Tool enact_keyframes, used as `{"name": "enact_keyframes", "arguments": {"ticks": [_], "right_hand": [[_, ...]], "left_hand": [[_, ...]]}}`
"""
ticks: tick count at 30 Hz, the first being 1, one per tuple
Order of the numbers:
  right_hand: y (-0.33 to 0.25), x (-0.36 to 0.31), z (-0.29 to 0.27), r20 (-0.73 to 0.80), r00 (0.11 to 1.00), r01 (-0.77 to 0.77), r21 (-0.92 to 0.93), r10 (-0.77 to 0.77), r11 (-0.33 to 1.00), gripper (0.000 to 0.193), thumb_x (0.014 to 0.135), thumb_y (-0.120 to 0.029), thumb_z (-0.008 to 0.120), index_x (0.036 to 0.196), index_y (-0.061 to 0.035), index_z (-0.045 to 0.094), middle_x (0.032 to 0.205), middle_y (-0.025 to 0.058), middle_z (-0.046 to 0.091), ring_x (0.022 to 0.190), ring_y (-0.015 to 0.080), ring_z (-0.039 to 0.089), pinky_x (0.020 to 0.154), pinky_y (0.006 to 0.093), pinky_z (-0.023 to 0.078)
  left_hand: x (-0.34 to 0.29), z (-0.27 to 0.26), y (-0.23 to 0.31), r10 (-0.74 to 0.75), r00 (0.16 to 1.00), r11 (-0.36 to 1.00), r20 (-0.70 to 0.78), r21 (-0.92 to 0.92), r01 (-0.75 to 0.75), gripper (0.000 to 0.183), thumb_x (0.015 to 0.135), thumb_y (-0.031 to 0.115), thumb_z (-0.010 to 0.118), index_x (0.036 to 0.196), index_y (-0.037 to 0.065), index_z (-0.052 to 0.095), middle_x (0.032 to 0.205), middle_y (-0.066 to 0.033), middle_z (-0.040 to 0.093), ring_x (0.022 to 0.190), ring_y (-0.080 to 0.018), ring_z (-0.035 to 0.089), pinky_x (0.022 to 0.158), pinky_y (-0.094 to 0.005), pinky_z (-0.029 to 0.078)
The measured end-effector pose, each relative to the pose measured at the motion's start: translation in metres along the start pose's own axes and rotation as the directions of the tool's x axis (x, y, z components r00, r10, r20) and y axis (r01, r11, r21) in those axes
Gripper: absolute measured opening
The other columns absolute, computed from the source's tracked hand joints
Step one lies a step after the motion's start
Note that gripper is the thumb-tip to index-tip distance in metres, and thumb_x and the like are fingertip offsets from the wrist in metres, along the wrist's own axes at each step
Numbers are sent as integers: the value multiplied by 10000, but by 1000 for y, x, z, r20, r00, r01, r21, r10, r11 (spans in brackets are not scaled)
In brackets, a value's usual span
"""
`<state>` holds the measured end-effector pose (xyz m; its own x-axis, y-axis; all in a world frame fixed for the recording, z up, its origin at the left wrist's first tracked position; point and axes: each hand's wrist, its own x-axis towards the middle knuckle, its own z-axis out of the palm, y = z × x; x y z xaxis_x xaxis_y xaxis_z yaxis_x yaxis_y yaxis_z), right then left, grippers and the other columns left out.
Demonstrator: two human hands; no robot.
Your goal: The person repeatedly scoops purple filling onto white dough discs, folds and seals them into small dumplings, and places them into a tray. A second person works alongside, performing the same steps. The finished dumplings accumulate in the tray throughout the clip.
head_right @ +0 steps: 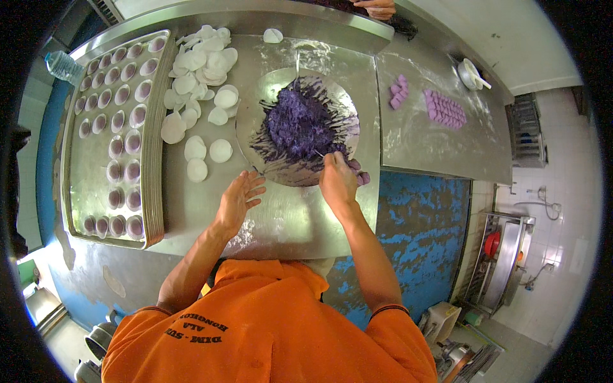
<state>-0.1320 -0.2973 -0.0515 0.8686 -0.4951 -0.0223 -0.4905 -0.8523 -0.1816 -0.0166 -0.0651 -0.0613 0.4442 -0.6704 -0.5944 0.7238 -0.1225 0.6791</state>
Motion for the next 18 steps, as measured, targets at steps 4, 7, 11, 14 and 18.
{"name": "enact_keyframes", "arguments": {"ticks": [4, 7, 11, 14, 18], "right_hand": [[-10, -6, 1, 85, 996, -25, 52, 20, 998, 199, 853, -53, 617, 1034, 29, 611, 1010, 168, 612, 846, 414, 678, 691, 504, 564], [-6, -10, -9, 112, 993, 32, 20, -34, 999, 220, 847, -64, 632, 1048, 24, 620, 1002, 166, 609, 846, 410, 679, 691, 504, 563], [-3, -4, -13, -14, 1000, 25, 11, -25, 1000, 195, 850, -63, 627, 1027, 21, 629, 1001, 160, 605, 833, 401, 677, 696, 502, 563], [-8, -4, -8, -2, 999, 50, 51, -50, 997, 175, 853, -59, 619, 1012, 14, 632, 992, 158, 602, 820, 390, 674, 689, 505, 554], [-12, -17, -5, 112, 992, 41, 88, -51, 995, 166, 854, -57, 621, 1009, 2, 633, 981, 160, 598, 801, 385, 667, 673, 508, 542]], "left_hand": [[1, -1, 1, -1, 1000, 1000, 8, 5, 1, 864, 1026, 610, 322, 1567, -57, 235, 1571, -239, 364, 1422, -362, 375, 1162, -480, 273], [0, -2, 3, -7, 1000, 1000, 9, 12, 7, 874, 1022, 616, 326, 1567, -60, 230, 1573, -241, 360, 1423, -366, 372, 1164, -484, 272], [-1, -3, 5, 6, 1000, 999, 9, 37, -7, 891, 1016, 631, 325, 1567, -63, 231, 1573, -243, 359, 1421, -371, 373, 1163, -488, 272], [-2, -4, 6, 6, 1000, 1000, 9, 29, -6, 900, 1011, 641, 328, 1569, -60, 232, 1573, -244, 357, 1421, -374, 373, 1163, -489, 272], [-2, -8, 6, 21, 1000, 1000, 16, 23, -21, 908, 1007, 646, 338, 1572, -56, 229, 1577, -242, 352, 1422, -373, 372, 1162, -487, 273]]}}
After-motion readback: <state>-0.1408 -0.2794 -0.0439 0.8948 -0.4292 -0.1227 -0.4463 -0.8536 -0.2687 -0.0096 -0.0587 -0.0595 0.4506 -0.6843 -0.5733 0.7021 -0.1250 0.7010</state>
